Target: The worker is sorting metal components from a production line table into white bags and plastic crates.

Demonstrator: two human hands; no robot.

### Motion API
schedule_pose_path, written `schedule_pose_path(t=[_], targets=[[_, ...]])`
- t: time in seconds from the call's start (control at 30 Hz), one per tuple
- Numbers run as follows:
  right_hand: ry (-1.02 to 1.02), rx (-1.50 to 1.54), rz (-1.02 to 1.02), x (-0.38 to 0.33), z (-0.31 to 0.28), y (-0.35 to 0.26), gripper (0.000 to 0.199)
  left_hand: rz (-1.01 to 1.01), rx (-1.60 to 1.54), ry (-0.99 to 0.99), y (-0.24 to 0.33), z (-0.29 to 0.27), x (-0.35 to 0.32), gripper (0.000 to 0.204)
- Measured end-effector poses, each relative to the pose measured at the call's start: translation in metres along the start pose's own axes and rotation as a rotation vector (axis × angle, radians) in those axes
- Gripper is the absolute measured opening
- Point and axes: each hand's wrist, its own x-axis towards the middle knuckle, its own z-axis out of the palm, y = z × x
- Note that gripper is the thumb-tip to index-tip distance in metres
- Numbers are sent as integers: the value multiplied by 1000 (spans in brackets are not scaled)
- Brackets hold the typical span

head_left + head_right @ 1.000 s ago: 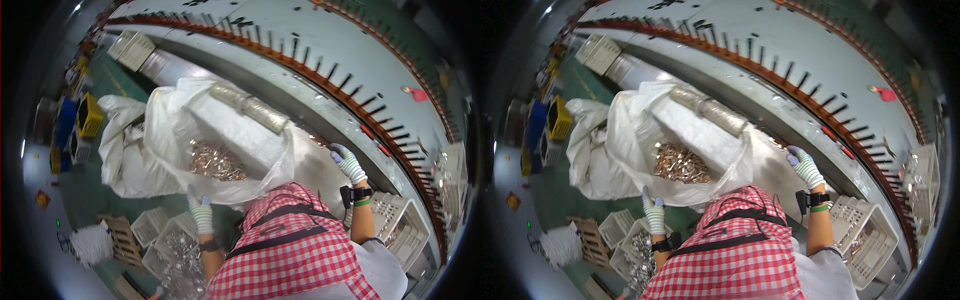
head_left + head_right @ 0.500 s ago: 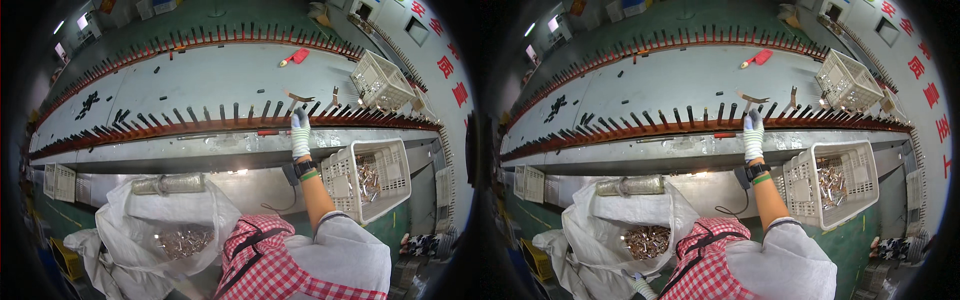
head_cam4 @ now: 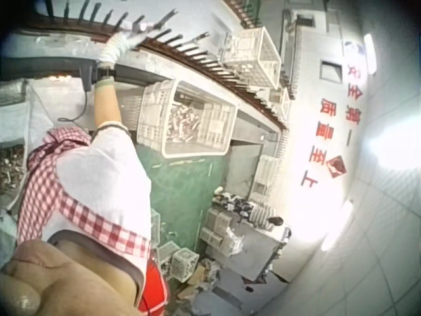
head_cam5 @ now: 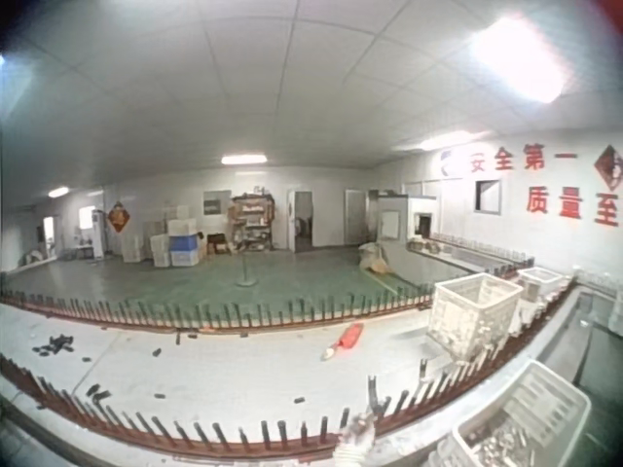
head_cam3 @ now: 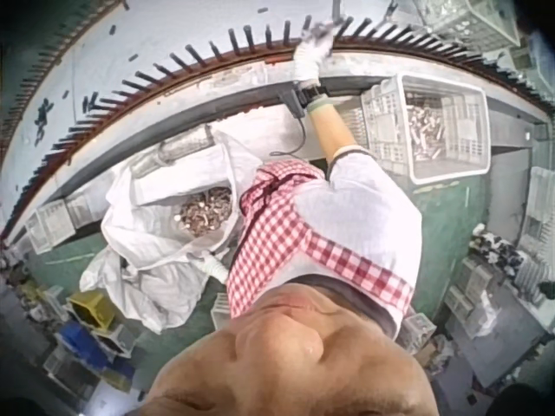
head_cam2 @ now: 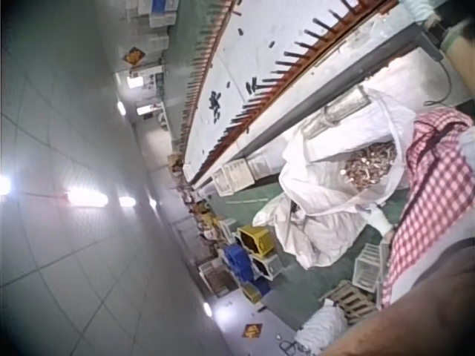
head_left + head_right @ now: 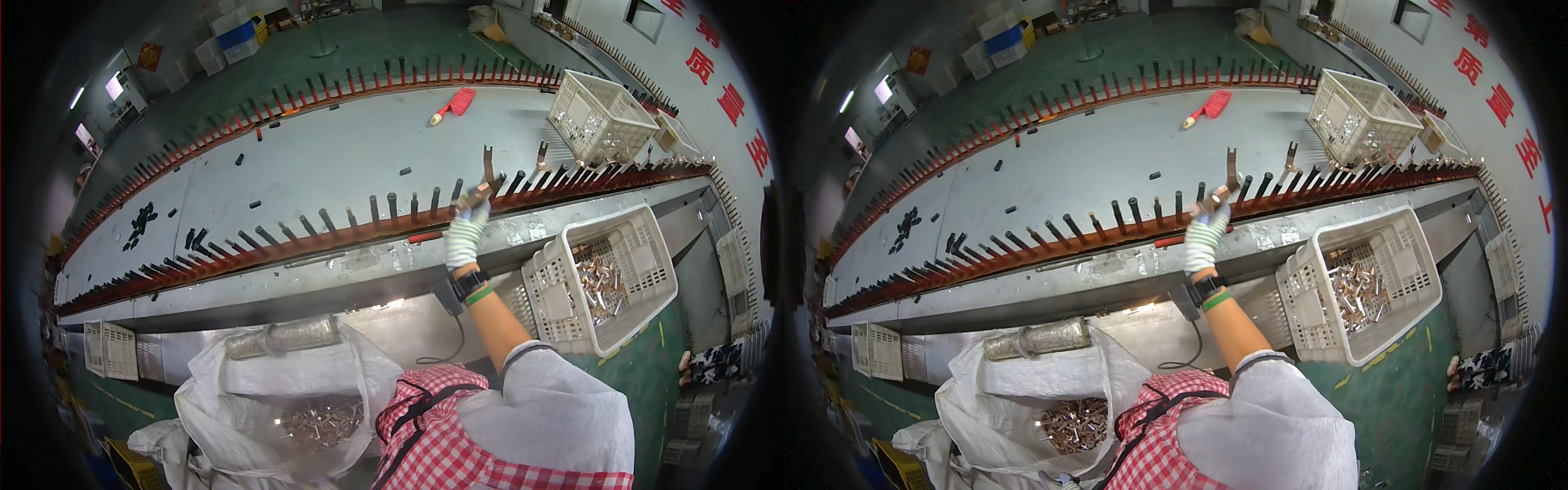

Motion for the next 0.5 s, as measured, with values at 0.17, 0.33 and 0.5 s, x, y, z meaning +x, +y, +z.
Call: schedule_pose_path(t=[0.17,0.33,0.5], targets=[[141,62,213,19,-29,37,32,56,124,-3,6,-1,-5,64],[-214,34,126,63,16,26,17,-44,-30,-16,54,6,-30,60],[-48,306,73,46,5,-44,22,37,53,4,36,4,-22,60]])
